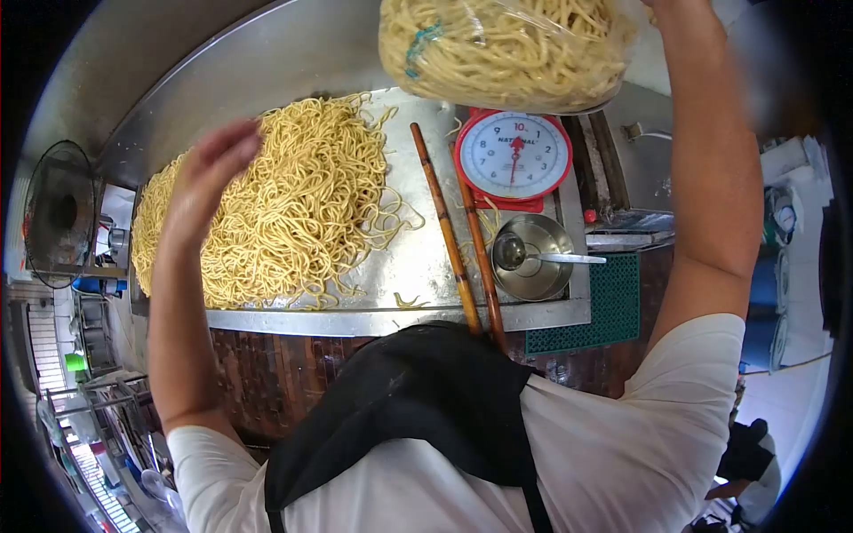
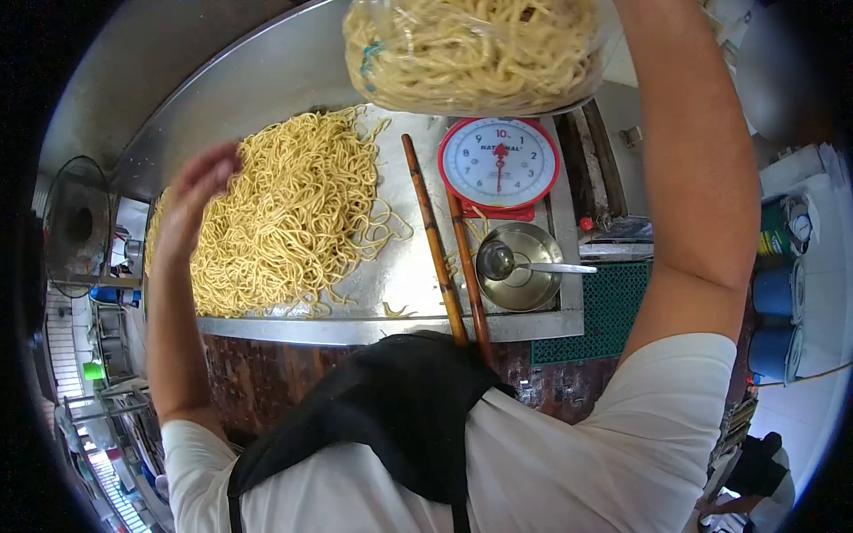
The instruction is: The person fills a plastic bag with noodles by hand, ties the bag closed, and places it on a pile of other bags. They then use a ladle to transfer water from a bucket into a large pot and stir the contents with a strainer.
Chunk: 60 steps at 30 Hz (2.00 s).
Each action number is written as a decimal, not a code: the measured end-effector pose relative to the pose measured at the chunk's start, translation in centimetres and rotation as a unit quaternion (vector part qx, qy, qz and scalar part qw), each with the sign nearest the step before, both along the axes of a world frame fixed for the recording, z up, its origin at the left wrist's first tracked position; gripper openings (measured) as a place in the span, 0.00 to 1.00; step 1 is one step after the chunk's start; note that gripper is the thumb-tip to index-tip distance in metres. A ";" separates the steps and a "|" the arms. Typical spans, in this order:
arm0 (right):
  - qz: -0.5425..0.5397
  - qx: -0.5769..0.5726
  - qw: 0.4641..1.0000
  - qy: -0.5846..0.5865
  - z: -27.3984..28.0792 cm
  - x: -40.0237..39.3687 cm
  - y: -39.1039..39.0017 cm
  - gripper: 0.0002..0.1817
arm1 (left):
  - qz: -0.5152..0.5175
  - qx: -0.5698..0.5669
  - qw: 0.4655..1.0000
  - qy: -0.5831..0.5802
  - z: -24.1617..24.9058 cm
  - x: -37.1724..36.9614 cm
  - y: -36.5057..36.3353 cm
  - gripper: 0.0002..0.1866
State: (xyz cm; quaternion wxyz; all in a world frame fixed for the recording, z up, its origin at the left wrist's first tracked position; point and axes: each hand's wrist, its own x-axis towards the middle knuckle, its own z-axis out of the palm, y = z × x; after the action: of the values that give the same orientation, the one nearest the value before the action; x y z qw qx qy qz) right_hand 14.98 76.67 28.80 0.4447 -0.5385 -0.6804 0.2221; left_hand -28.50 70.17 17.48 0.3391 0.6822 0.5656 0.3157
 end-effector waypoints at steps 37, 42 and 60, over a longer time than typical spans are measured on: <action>0.261 -0.396 0.770 0.427 -17.5 -33.7 -15.2 0.20 | -0.036 0.123 0.991 0.031 -15.1 -11.1 -15.2 0.57; 0.226 -0.332 0.874 0.273 -14.8 -34.5 -17.9 0.10 | -0.032 0.229 0.973 -0.017 -16.1 -8.0 -11.3 0.33; 0.134 -0.130 0.980 -0.069 -22.3 -31.8 -14.3 0.11 | -0.050 0.196 0.979 0.039 -14.5 -6.4 -11.1 0.16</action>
State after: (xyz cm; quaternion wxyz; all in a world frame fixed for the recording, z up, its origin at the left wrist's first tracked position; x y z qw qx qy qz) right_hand -16.82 62.39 6.47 0.2890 -0.5096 -0.7410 0.3282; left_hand -34.90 59.03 2.99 0.1919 0.7744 0.4709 0.3765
